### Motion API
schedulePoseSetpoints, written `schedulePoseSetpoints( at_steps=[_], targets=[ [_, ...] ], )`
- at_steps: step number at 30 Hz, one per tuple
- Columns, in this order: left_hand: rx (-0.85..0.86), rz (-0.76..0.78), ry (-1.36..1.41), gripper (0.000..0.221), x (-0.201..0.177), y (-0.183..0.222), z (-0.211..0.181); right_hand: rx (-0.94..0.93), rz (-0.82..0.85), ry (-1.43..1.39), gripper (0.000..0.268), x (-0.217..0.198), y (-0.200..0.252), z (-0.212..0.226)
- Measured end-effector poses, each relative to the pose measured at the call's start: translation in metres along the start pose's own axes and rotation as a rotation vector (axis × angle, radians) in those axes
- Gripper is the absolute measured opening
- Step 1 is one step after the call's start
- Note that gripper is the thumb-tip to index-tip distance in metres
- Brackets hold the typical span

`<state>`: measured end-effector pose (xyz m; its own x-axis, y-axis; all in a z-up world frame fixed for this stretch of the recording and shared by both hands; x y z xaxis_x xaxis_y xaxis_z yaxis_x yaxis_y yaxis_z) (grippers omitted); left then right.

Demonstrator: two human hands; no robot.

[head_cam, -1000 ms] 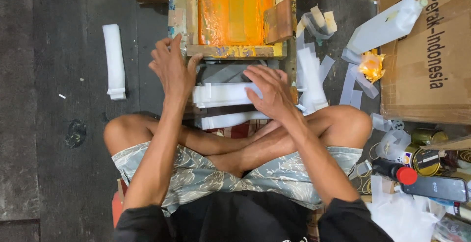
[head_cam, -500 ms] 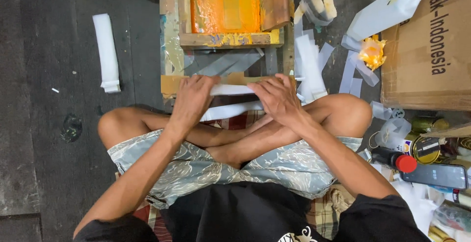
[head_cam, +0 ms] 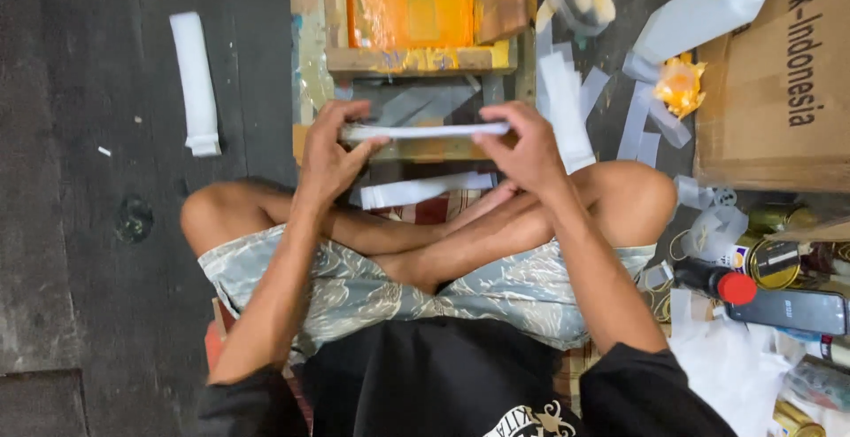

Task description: Manual screen printing of orange ink onto white strips using a squeegee and a screen frame.

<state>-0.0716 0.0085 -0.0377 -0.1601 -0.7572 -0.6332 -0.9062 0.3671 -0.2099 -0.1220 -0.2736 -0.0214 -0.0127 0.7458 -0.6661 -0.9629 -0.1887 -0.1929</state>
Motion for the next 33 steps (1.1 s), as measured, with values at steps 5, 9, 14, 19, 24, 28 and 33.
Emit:
schedulePoseSetpoints(
  at_steps=[5,9,14,19,24,28,33],
  targets=[
    [-0.217,-0.498,0.448,0.032,0.012,-0.003,-0.012,0.271,-0.422,-0.475,0.022,0.0,-0.003,-0.019],
    [-0.369,-0.714,0.447,0.056,0.032,-0.005,-0.015,0.197,-0.499,-0.456,0.024,0.016,-0.007,-0.005],
    [-0.382,-0.869,0.09,0.059,0.044,-0.009,-0.013,-0.009,-0.461,-0.161,0.024,0.02,-0.009,0.009],
    [-0.496,-0.927,0.105,0.064,0.039,-0.015,-0.015,-0.21,-0.236,0.008,0.03,0.014,-0.01,0.026],
    [-0.595,-0.889,0.111,0.063,0.02,-0.025,-0.023,-0.362,-0.099,0.173,0.03,0.009,-0.001,0.017],
    [-0.544,-0.764,0.196,0.061,0.014,-0.034,-0.019,-0.188,-0.133,0.081,0.016,0.006,-0.005,-0.007],
    [-0.187,-0.339,0.143,0.048,0.011,-0.03,-0.005,-0.023,-0.116,-0.123,0.024,-0.006,-0.014,-0.004]
  ],
)
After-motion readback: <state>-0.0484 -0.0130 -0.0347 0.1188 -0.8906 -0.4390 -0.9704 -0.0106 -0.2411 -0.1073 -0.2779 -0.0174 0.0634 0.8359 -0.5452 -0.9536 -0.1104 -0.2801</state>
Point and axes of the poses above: each hand's wrist, its own y-axis away from the middle knuckle, its own x-axis out of the palm, z = x × y, the point moved 5 cm from there along -y, towards the middle knuckle, and after that the axes turned 6 degrees about -y, right-handed, at the moved point
